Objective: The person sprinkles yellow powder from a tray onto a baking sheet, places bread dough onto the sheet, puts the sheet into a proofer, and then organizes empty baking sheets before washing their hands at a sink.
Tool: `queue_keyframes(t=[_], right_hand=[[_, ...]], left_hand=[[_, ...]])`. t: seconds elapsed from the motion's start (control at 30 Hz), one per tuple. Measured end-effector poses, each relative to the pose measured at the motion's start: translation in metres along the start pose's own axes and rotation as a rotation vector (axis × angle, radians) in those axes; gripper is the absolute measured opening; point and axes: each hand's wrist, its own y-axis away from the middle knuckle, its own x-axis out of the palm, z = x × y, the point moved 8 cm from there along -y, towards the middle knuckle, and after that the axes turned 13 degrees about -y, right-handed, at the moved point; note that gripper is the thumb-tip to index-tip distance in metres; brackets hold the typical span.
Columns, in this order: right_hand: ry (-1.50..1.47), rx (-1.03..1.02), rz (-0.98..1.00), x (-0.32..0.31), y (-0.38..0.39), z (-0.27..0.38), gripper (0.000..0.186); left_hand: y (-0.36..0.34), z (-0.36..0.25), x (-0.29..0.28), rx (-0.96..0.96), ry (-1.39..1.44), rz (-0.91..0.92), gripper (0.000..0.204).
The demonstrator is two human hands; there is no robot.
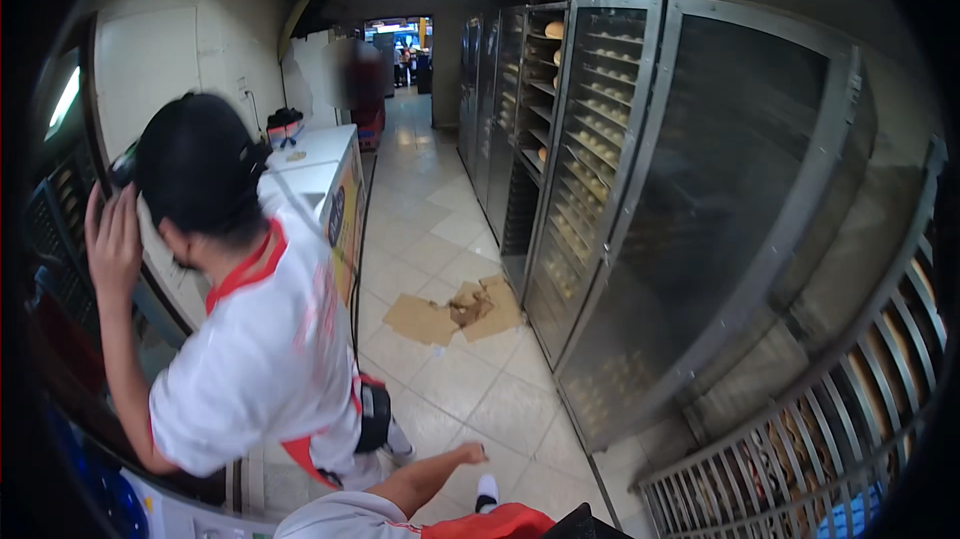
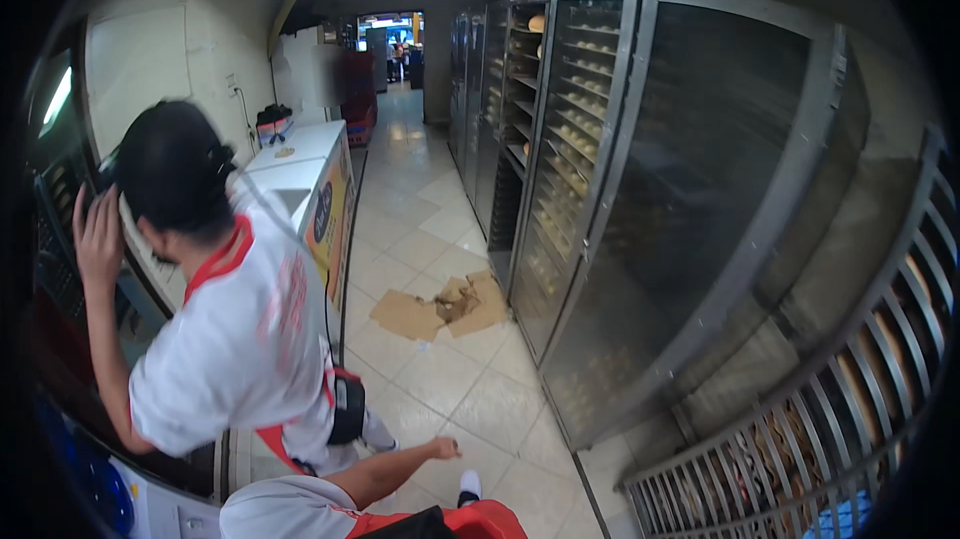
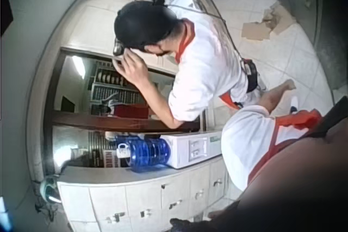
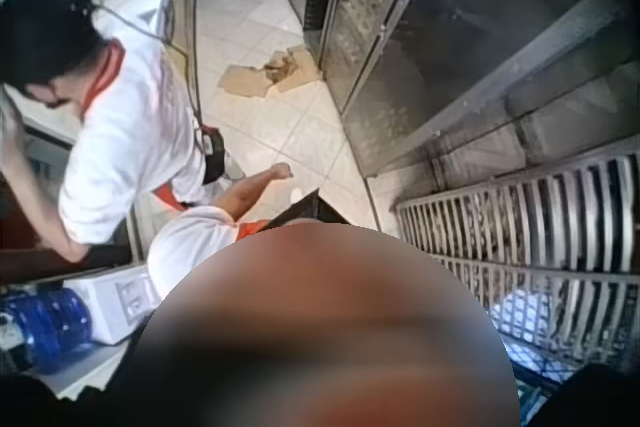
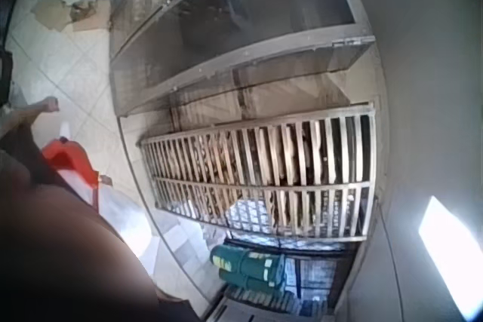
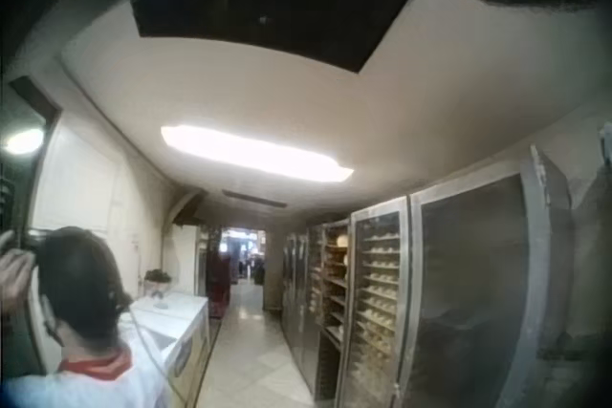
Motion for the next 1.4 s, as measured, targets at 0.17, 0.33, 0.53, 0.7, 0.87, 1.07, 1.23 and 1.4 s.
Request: queue_keyframes(t=[0.17, 0.33, 0.53, 0.7, 0.87, 1.07, 1.23, 1.4], right_hand=[[-0.276, -0.256, 0.143, 0.125, -0.086, 0.261, 0.006], [-0.074, -0.467, 0.302, 0.315, -0.066, 0.531, 0.022], [0.182, -0.483, 0.281, 0.427, -0.187, 0.659, 0.024], [0.353, -0.104, 0.179, 0.486, -0.235, 0.647, 0.023], [0.333, 0.009, 0.096, 0.518, -0.236, 0.733, 0.022], [0.407, 0.083, 0.094, 0.646, -0.303, 0.85, 0.022], [0.167, -0.246, 0.136, 0.851, -0.347, 1.084, 0.022], [0.626, -0.947, 0.26, 1.107, -0.294, 1.332, 0.032]], left_hand=[[-0.076, 0.074, -0.084, -0.012, 0.116, 0.068, 0.054], [-0.138, 0.246, -0.153, -0.37, 0.154, -0.034, 0.05], [-0.243, 0.388, -0.214, -0.497, 0.365, 0.149, 0.043], [-0.263, 0.548, -0.279, -0.685, 0.632, 0.096, 0.044], [-0.324, 0.657, -0.412, -0.711, 0.715, -0.044, 0.036], [-0.413, 0.789, -0.522, -0.705, 1.074, -0.358, 0.03], [-0.442, 0.892, -0.525, -0.515, 0.716, -0.164, 0.02], [-0.432, 1.006, -0.587, -0.586, 1.206, -0.202, 0.021]])
